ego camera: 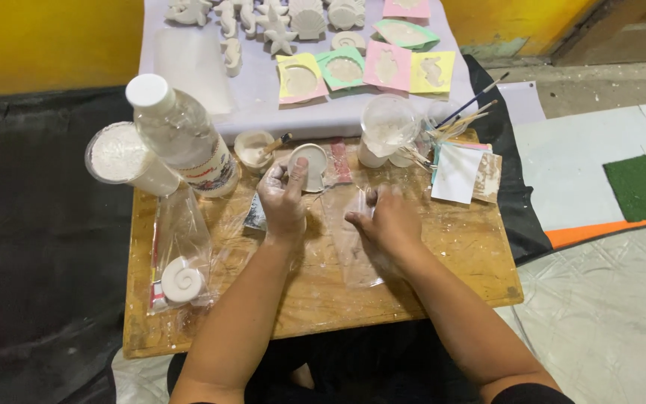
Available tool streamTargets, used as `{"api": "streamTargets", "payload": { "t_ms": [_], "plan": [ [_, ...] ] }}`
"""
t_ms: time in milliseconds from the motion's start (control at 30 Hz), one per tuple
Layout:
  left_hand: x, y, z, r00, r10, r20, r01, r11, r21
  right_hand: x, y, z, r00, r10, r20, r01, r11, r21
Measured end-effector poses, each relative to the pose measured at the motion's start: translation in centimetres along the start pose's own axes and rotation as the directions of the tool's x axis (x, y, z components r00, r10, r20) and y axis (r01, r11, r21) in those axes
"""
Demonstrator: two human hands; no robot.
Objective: Finishing small plaster figurines by brushing off debris and sanding surfaces
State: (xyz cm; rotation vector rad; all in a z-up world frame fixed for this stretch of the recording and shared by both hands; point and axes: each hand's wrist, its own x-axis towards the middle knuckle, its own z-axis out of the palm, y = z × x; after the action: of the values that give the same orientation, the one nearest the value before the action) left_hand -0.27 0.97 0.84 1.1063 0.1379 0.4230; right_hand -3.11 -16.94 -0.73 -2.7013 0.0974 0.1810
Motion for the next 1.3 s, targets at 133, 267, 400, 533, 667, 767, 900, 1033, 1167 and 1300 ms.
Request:
{"api": "streamTargets", "payload": {
  "t_ms": [133, 267, 400, 533, 667, 767, 900, 1033, 1167, 1300],
  "plan": [
    [-0.1, 0.4, 0.4, 1.000, -0.015, 0.005, 0.015, 1.000, -0.023, -0.2, 0.3, 0.5, 0.998, -0.041, 0.051, 0.041, 0.999, 0.000],
    [-0.6, 1.2, 0.5, 0.999, 0.035, 0.019, -0.036, 0.999, 0.033, 0.6, 1.3, 1.2, 0.999, 0.011, 0.044, -0.016, 0.993, 0.115],
    [-0.9, 1.2, 0.5, 0.999, 0.035, 0.029, -0.037, 0.998, 0.055, -0.3, 2.1, -0.3, 1.000, 0.027, -0.011, -0.024, 0.975, 0.221],
    [-0.4, -1.9, -0.3, 0.996, 0.026, 0.088, -0.035, 0.994, 0.104, 0.6, 6.7, -1.2, 0.999, 0.008, -0.050, 0.005, 0.970, 0.243],
    [-1.2, -1.4, 0.3, 0.998, -0.051, 0.033, 0.047, 0.995, 0.093, 0.7, 9.2, -0.6, 0.985, 0.018, -0.170, -0.005, 0.997, 0.077],
    [-0.4, -3.1, -0.3, 0.999, -0.037, 0.025, 0.035, 0.995, 0.093, -0.8, 7.7, -1.7, 0.966, 0.008, -0.258, -0.030, 0.996, -0.083],
    [0.2, -5.2, -1.3, 1.000, -0.014, 0.013, 0.012, 0.994, 0.108, -2.3, 7.5, -1.5, 0.831, -0.266, -0.488, -0.048, 0.841, -0.540],
    [-0.7, -2.6, -0.3, 0.996, 0.045, -0.072, -0.033, 0.988, 0.153, -2.5, 6.5, -0.4, 0.811, -0.307, -0.498, -0.015, 0.840, -0.542],
    [-1.2, -2.1, 0.1, 0.989, 0.020, -0.149, -0.004, 0.994, 0.108, -0.9, 7.5, 3.4, 0.736, -0.437, -0.517, 0.310, 0.896, -0.317],
    [-0.1, -3.4, -1.1, 0.982, -0.001, -0.191, 0.026, 0.992, 0.127, 1.1, 5.4, 5.3, 0.834, -0.444, -0.329, 0.427, 0.896, -0.126]
  ]
}}
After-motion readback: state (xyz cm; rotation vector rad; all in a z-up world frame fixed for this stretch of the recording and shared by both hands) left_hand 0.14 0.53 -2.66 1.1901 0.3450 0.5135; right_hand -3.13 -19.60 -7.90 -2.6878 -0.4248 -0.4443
